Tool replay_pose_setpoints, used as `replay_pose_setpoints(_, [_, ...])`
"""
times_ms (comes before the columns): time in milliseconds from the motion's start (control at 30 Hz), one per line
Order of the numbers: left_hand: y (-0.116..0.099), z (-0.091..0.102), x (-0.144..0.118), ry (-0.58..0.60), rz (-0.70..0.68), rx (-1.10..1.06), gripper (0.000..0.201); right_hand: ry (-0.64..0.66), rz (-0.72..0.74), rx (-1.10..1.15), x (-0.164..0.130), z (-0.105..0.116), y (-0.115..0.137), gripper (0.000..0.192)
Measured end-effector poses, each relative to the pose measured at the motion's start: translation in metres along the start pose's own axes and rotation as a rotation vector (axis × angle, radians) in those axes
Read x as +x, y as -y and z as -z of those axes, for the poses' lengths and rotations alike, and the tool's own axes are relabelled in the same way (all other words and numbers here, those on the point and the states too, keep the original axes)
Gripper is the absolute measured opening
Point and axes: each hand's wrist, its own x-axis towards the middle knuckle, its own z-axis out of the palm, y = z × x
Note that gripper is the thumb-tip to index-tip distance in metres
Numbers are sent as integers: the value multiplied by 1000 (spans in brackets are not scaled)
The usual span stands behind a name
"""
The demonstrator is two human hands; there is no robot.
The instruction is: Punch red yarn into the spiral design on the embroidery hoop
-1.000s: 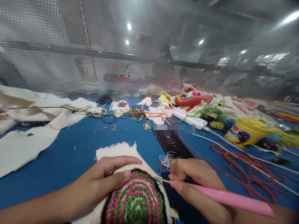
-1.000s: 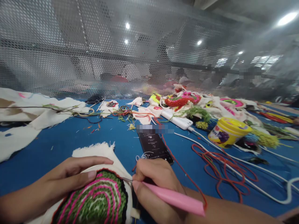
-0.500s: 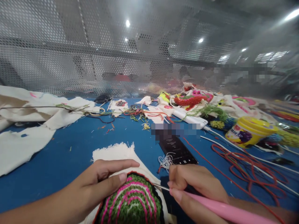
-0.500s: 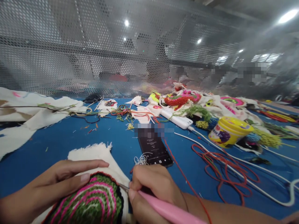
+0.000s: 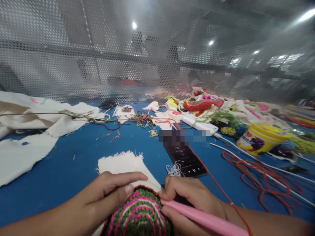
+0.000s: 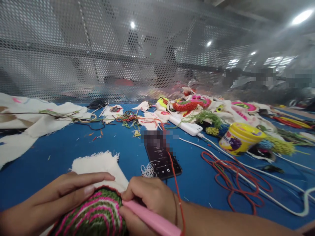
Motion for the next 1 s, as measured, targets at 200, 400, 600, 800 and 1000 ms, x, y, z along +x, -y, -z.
replay_pose_setpoints(200, [-4, -2, 1, -41, 7, 5, 31, -81, 57, -29, -3, 0, -3, 13])
replay_pose_setpoints(400, [-17, -6, -5, -162, 107, 19, 25, -250, 50, 17, -12, -2, -6, 19])
replay_pose_setpoints(600, [-12, -6, -6, -172, 115, 34, 27, -304, 22, 44, -16, 0, -4, 25])
replay_pose_setpoints(800, [-5, -6, -5, -115, 114, 8, 34, -217, 64, 67, -17, -5, -13, 27])
replay_pose_setpoints(1000, [-2, -6, -3, -151, 88, 20, 33, -168, 176, -8, -11, -7, -15, 15])
